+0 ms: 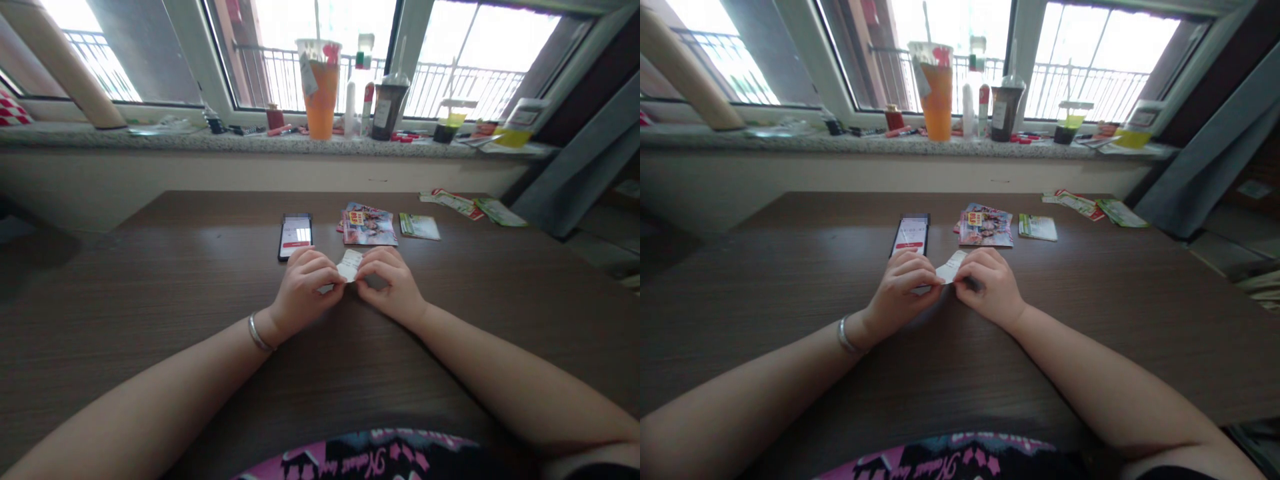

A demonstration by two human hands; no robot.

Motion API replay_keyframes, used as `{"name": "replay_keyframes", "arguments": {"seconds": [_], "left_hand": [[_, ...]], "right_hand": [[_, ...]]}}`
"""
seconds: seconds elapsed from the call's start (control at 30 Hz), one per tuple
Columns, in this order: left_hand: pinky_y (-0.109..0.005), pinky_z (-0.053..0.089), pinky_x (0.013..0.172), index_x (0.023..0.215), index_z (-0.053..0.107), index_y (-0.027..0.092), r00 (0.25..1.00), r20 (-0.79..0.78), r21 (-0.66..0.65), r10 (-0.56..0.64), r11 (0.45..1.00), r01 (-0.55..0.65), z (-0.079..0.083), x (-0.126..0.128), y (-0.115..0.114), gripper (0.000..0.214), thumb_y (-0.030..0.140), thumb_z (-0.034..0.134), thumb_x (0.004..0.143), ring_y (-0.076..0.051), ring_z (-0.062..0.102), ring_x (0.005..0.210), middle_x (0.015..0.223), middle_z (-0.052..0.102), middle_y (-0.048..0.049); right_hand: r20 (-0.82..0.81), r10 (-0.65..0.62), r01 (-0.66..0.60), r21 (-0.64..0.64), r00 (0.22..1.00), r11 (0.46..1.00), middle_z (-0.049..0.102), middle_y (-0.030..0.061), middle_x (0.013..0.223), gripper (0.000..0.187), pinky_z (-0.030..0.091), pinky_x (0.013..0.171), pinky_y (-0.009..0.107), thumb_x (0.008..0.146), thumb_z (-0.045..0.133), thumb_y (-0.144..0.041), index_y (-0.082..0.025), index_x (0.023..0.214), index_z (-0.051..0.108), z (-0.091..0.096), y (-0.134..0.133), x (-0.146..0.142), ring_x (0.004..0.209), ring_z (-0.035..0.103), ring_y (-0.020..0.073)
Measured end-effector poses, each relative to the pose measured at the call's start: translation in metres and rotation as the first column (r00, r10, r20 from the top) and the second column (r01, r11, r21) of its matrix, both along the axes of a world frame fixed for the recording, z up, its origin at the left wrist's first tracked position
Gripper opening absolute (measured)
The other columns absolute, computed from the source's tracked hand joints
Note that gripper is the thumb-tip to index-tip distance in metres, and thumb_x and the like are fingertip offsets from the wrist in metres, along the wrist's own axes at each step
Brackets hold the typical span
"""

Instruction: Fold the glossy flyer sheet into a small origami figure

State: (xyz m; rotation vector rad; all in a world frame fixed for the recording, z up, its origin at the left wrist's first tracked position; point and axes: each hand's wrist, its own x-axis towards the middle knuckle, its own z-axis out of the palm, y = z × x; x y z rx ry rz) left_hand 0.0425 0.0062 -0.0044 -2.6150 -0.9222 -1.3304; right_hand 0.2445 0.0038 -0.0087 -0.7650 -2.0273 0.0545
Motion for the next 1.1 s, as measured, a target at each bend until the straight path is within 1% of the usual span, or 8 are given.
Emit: {"name": "replay_keyframes", "arguments": {"seconds": [0.23, 0.33, 0.57, 0.67, 0.77, 0.87, 0.97, 1.1], "left_hand": [[-0.039, 0.042, 0.094, 0.07, 0.062, 0.024, 1.0, -0.005, 0.036, 0.006, 0.999, -0.006, -0.005, -0.002, 0.002, 0.011, 0.019, 0.064, 0.08, -0.015, 0.058, 0.074, 0.072, 0.066, 0.0032], [-0.039, 0.042, 0.092, 0.07, 0.062, 0.024, 1.0, -0.007, 0.05, 0.005, 0.999, -0.005, -0.005, -0.003, 0.003, 0.011, 0.019, 0.064, 0.08, -0.015, 0.057, 0.073, 0.071, 0.066, 0.0034], [-0.039, 0.041, 0.095, 0.071, 0.063, 0.024, 0.999, -0.037, 0.062, 0.013, 0.998, -0.011, -0.005, -0.004, 0.003, 0.01, 0.02, 0.064, 0.08, -0.015, 0.057, 0.073, 0.073, 0.067, 0.0032], [-0.039, 0.041, 0.094, 0.072, 0.063, 0.024, 0.999, -0.045, 0.068, 0.01, 0.998, -0.007, -0.005, -0.005, 0.002, 0.009, 0.019, 0.064, 0.081, -0.015, 0.057, 0.074, 0.073, 0.066, 0.0031], [-0.038, 0.041, 0.092, 0.073, 0.063, 0.023, 0.998, -0.064, 0.094, 0.014, 0.996, -0.008, -0.005, -0.005, 0.002, 0.009, 0.019, 0.064, 0.081, -0.015, 0.057, 0.074, 0.074, 0.066, 0.0031], [-0.039, 0.04, 0.094, 0.074, 0.063, 0.023, 0.996, -0.091, 0.119, 0.024, 0.993, -0.013, -0.004, -0.005, 0.002, 0.009, 0.019, 0.064, 0.082, -0.015, 0.056, 0.074, 0.074, 0.066, 0.0034], [-0.04, 0.039, 0.097, 0.076, 0.064, 0.024, 0.994, -0.109, 0.117, 0.024, 0.993, -0.011, -0.003, -0.005, 0.002, 0.009, 0.02, 0.063, 0.083, -0.015, 0.056, 0.076, 0.076, 0.067, 0.0032], [-0.038, 0.042, 0.093, 0.081, 0.064, 0.023, 0.997, -0.069, 0.04, 0.029, 0.999, -0.027, -0.008, -0.006, 0.004, 0.005, 0.026, 0.065, 0.084, -0.016, 0.057, 0.081, 0.08, 0.066, 0.0007]], "right_hand": [[0.066, -0.063, 0.059, 0.056, 0.996, 0.997, 0.064, 0.0021, 0.082, 0.011, 0.049, 0.082, 0.038, 0.076, 0.065, -0.013, -0.024, 0.077, 0.065, -0.008, 0.008, 0.009, 0.086, 0.059, 0.0194], [0.088, -0.074, 0.067, 0.086, 0.993, 0.994, 0.064, 0.0022, 0.081, 0.01, 0.05, 0.08, 0.037, 0.077, 0.065, -0.013, -0.023, 0.077, 0.064, -0.008, 0.009, 0.01, 0.085, 0.058, 0.0193], [0.133, -0.094, 0.08, 0.109, 0.987, 0.991, 0.065, 0.0026, 0.082, 0.008, 0.049, 0.08, 0.036, 0.078, 0.064, -0.014, -0.022, 0.078, 0.064, -0.009, 0.01, 0.011, 0.085, 0.058, 0.0192], [0.154, -0.107, 0.089, 0.12, 0.982, 0.989, 0.066, 0.0027, 0.083, 0.007, 0.049, 0.081, 0.036, 0.079, 0.064, -0.016, -0.022, 0.077, 0.064, -0.009, 0.01, 0.012, 0.086, 0.058, 0.0192], [0.202, -0.127, 0.099, 0.143, 0.971, 0.985, 0.067, 0.0026, 0.085, 0.007, 0.048, 0.082, 0.036, 0.082, 0.062, -0.017, -0.023, 0.08, 0.065, -0.008, 0.009, 0.012, 0.087, 0.057, 0.0192], [0.267, -0.13, 0.086, 0.171, 0.955, 0.982, 0.068, 0.0027, 0.086, 0.007, 0.047, 0.079, 0.035, 0.084, 0.061, -0.019, -0.022, 0.082, 0.066, -0.007, 0.005, 0.011, 0.084, 0.056, 0.0188], [0.28, -0.129, 0.089, 0.152, 0.951, 0.984, 0.067, 0.0029, 0.084, 0.008, 0.047, 0.076, 0.033, 0.085, 0.06, -0.019, -0.022, 0.081, 0.066, -0.007, 0.001, 0.01, 0.081, 0.056, 0.0183], [0.194, -0.144, 0.133, 0.072, 0.97, 0.989, 0.067, 0.0032, 0.082, 0.008, 0.048, 0.077, 0.032, 0.085, 0.059, -0.017, -0.021, 0.08, 0.064, -0.009, 0.003, 0.011, 0.082, 0.057, 0.0182]]}}
